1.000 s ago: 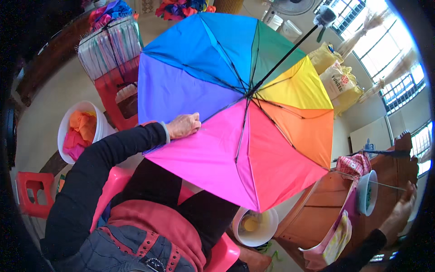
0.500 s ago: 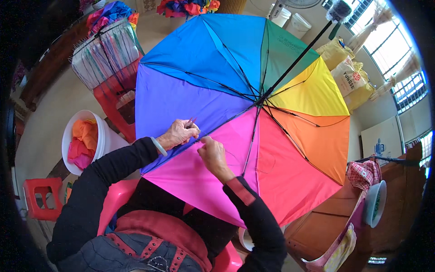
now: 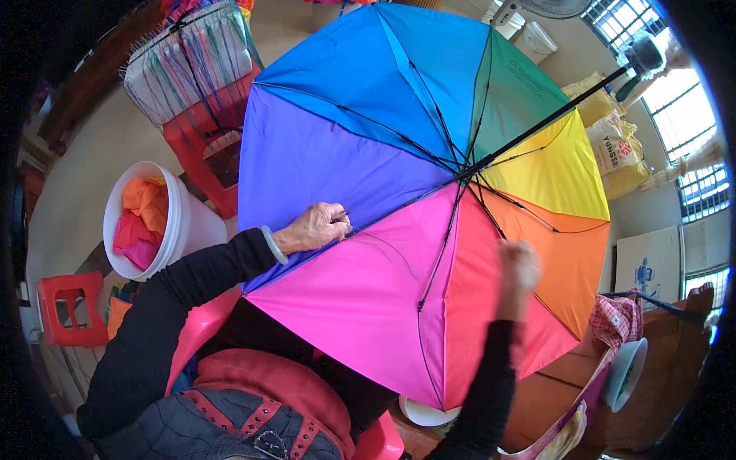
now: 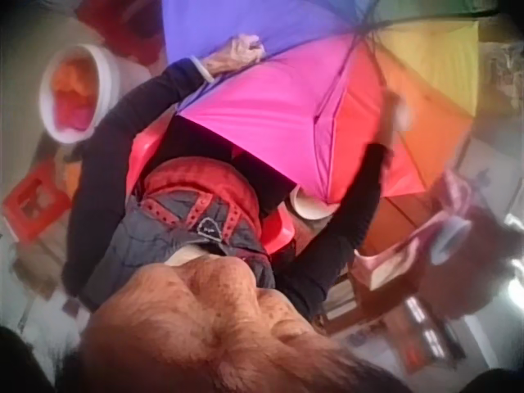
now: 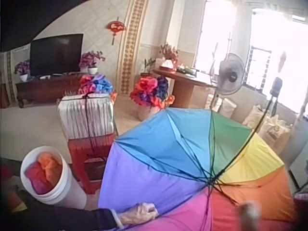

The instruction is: Repairing a rainbow-colored umbrella by sewing the fabric back onto the metal ribs using a needle and thread.

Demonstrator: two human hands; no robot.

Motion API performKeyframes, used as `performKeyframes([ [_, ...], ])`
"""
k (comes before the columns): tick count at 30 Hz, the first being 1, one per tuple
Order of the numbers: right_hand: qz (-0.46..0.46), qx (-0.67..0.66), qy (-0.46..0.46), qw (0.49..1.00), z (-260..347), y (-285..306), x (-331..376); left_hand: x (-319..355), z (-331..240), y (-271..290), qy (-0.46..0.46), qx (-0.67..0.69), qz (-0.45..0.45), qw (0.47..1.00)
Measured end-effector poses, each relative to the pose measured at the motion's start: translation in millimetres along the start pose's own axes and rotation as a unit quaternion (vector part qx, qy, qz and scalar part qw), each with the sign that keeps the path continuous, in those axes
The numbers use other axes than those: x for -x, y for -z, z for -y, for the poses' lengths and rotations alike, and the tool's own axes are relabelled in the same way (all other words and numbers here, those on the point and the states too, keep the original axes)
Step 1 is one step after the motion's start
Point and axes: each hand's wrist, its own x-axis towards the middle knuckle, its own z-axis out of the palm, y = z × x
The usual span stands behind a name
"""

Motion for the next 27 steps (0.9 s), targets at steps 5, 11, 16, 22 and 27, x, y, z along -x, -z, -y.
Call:
performKeyframes([
  [5,-0.391,0.243,0.163,0.873,113.8,186.8,40.5,-1.8,5.9,1.9,0.021,0.0,0.024,0.999],
  [11,-0.078,-0.048,0.041,0.995,138.4,193.6,63.0,-8.6,-4.4,-4.1,0.007,0.007,0.059,0.998],
  [16,0.176,0.462,0.134,0.859,45.7,-107.1,56.0,-1.7,-0.2,-1.0,0.007,0.006,0.038,0.999],
  [22,0.241,0.467,0.104,0.844,-34.2,-227.3,70.2,-2.5,-0.4,-2.4,0.031,0.052,0.041,0.997],
  [27,0.174,0.485,0.006,0.857,-49.2,-236.7,65.8,-1.0,1.0,-2.6,0.051,0.059,0.05,0.996],
])
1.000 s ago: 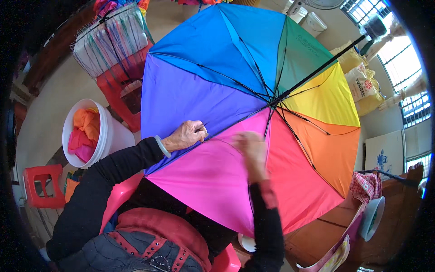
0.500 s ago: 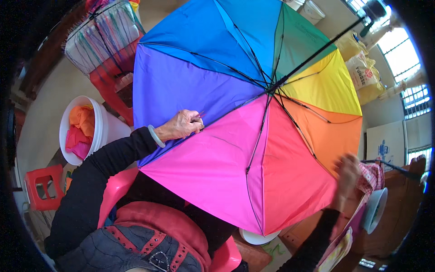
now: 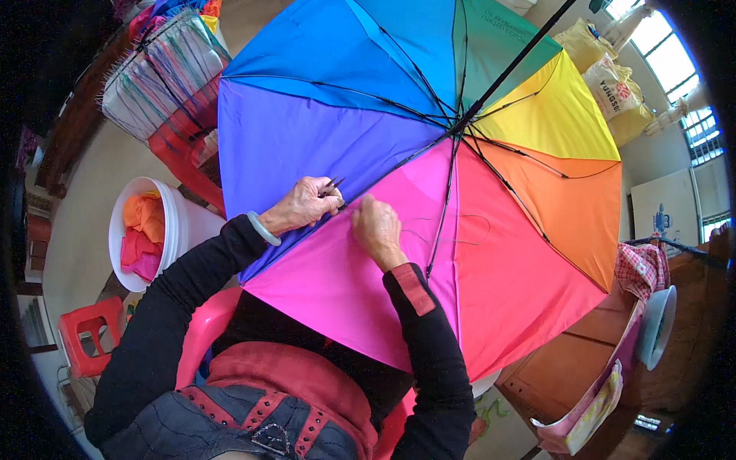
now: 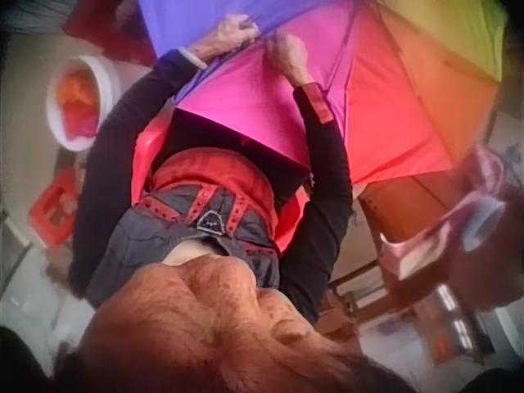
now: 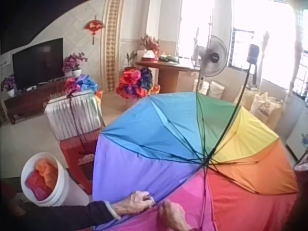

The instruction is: Repairing a rainbow-colored umbrella by sewing the fabric back onto the metal ribs using a needle and thread.

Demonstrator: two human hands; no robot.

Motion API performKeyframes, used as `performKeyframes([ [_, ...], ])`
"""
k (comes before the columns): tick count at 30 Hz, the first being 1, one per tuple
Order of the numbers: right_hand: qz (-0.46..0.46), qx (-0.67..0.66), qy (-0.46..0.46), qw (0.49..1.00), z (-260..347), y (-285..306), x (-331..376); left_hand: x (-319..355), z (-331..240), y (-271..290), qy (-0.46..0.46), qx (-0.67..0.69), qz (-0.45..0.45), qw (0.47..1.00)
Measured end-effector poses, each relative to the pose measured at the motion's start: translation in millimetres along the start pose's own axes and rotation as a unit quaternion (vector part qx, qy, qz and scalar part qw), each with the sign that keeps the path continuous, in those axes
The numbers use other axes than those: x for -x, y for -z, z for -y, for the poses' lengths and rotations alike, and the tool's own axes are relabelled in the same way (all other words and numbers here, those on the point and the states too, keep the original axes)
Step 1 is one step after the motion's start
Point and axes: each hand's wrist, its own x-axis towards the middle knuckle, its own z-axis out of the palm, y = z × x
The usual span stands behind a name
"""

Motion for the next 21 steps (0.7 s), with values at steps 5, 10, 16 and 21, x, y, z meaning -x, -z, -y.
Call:
performKeyframes([
  [5,-0.04,0.023,-0.049,0.998,-21.1,4.9,1.6,-1.3,-3.0,1.1,-0.003,-0.049,0.003,0.999],
  [10,-0.038,0.016,-0.052,0.998,-21.8,4.6,4.4,-6.4,11.2,-24.2,-0.143,-0.427,-0.168,0.877],
  [16,-0.094,0.023,-0.054,0.994,-55.6,39.9,12.7,-7.1,5.9,-38.9,-0.114,-0.437,-0.217,0.866],
  [21,-0.133,0.029,-0.039,0.99,-46.7,67.5,27.2,-3.6,9.3,-32.8,-0.189,-0.449,-0.16,0.859],
])
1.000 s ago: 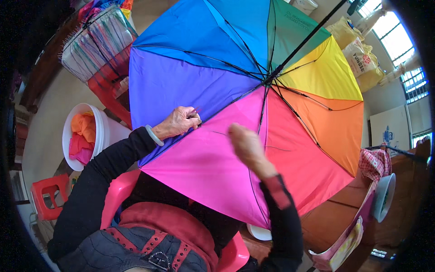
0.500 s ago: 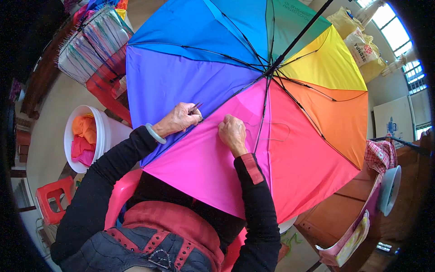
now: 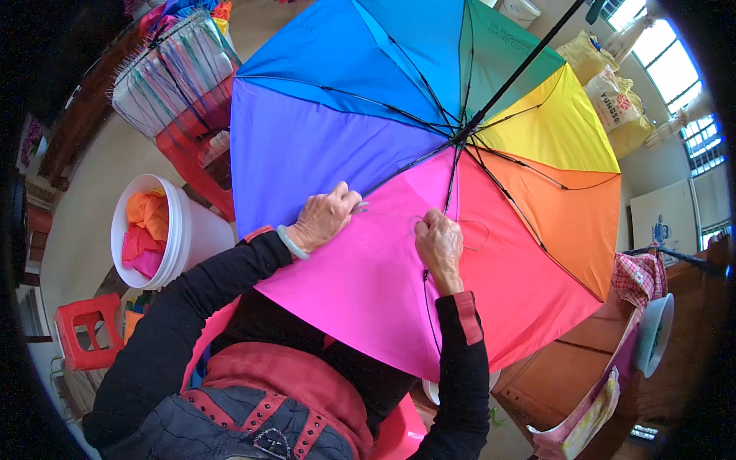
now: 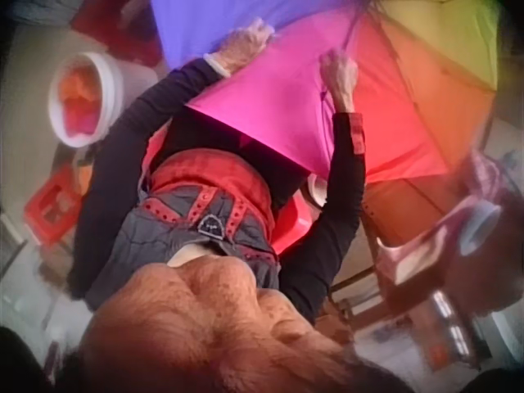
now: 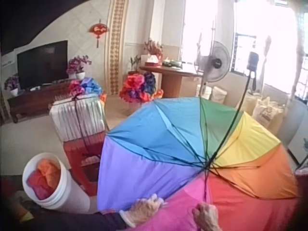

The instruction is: Repairing a rainbow-colored umbrella by sewing the fabric back onto the metal ribs using a needle and thread.

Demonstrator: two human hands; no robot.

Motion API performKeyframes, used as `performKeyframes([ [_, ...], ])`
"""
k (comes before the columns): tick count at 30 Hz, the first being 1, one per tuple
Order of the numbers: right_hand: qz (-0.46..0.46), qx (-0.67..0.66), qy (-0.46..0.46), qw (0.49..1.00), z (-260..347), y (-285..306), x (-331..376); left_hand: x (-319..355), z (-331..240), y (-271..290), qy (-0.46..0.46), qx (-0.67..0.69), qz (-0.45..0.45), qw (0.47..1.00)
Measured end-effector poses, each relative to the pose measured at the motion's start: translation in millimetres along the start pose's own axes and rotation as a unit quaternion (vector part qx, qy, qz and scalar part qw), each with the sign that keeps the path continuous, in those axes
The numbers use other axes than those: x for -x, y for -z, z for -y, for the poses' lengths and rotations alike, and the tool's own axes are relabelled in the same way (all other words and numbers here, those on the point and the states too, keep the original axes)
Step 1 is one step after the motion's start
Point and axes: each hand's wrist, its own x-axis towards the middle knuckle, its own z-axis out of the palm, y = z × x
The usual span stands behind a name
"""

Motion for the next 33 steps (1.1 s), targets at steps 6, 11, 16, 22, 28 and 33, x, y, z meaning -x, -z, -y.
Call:
performKeyframes([
  [6,-0.003,-0.077,0.024,0.997,12.8,27.5,-1.0,-4.2,20.5,-3.3,-0.097,0.057,-0.023,0.993],
  [11,-0.011,-0.088,0.026,0.996,27.0,52.5,3.9,-6.0,36.1,8.2,0.085,0.423,0.05,0.901],
  [16,0.098,-0.004,0.171,0.98,39.6,16.6,18.0,-3.8,23.9,30.1,0.229,0.587,0.064,0.774],
  [22,0.095,-0.088,0.123,0.984,77.8,-48.5,12.9,-1.7,23.7,26.5,0.222,0.592,0.034,0.774],
  [28,0.096,-0.201,0.011,0.975,90.2,-80.0,-1.5,-2.4,24.5,13.3,0.169,0.569,-0.02,0.805],
  [33,0.066,-0.566,-0.177,0.803,83.7,-37.8,-0.6,-2.5,27.9,6.7,0.173,0.514,0.02,0.84],
])
